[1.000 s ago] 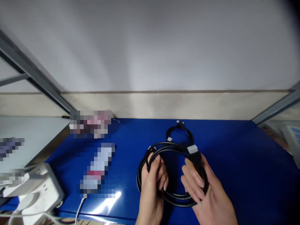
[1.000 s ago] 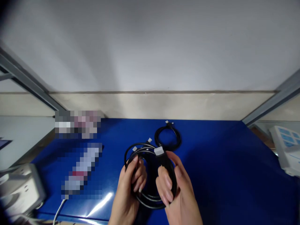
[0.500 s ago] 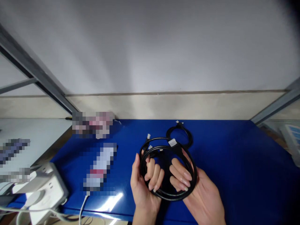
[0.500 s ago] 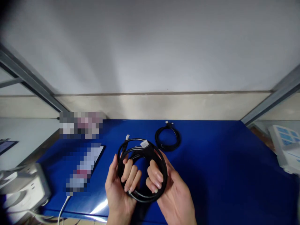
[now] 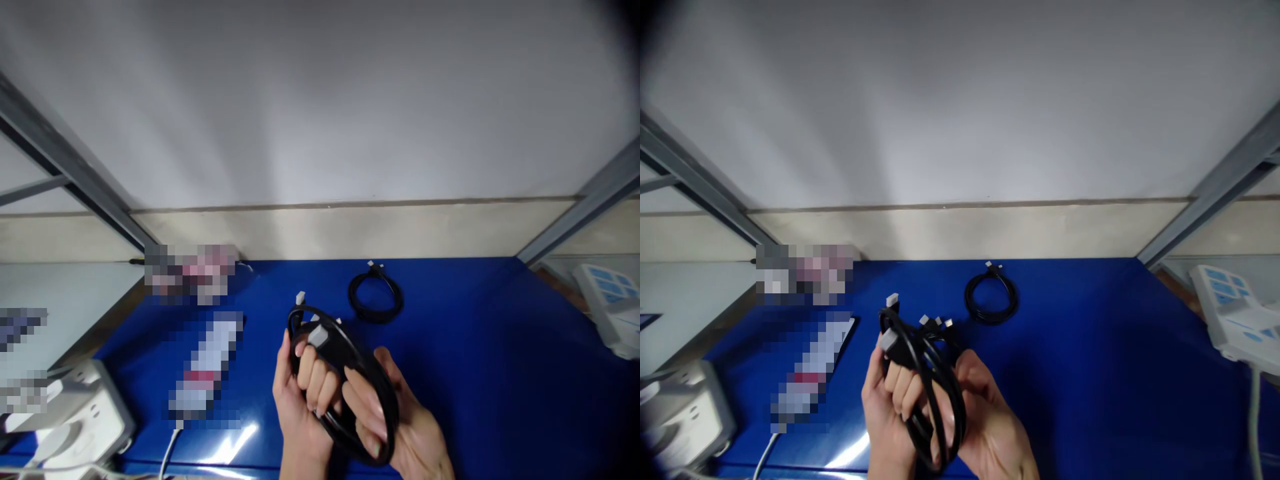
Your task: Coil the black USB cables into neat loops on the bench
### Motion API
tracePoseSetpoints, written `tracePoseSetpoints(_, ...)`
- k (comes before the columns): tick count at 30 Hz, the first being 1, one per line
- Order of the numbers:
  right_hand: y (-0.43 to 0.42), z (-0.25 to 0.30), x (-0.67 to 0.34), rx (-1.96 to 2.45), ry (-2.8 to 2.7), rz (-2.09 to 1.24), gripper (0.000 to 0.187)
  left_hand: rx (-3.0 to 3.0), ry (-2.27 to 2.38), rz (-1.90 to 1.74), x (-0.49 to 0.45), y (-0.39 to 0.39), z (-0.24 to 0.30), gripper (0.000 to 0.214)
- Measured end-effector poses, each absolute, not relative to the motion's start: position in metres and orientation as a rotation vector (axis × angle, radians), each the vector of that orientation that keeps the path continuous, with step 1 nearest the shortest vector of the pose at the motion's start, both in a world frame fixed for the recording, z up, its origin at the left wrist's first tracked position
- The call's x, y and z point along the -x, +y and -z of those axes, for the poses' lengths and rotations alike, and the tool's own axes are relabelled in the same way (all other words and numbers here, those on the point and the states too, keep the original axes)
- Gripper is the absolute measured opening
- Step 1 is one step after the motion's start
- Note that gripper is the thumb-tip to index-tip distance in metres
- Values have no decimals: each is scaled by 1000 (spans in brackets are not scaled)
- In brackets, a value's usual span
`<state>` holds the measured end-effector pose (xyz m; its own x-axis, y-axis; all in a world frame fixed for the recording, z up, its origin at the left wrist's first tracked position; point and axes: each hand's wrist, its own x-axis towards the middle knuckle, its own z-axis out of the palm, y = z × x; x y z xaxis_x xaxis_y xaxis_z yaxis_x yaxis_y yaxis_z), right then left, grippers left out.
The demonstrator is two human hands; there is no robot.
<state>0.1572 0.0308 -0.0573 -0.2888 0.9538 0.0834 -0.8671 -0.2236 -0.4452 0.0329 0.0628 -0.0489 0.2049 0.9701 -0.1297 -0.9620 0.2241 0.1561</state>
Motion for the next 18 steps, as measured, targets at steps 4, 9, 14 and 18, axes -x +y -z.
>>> tracePoseSetpoints(4, 31, 58, -164, 352, -498, -1796, 38, -55, 205, -1364, -30, 62, 46, 41)
tracePoseSetpoints(9, 34, 60, -177, 758, -398, -1530, 29, -36, 239, -1513, -25, 60, 44, 35)
tracePoseSetpoints(14, 39, 69, -177, 1133, -641, -1103, 35, -278, 459, -1610, -33, 58, 30, 34)
tracePoseSetpoints(18, 35, 72, -174, 1342, -1153, -677, 45, -472, 650, -1638, -39, 55, 21, 35)
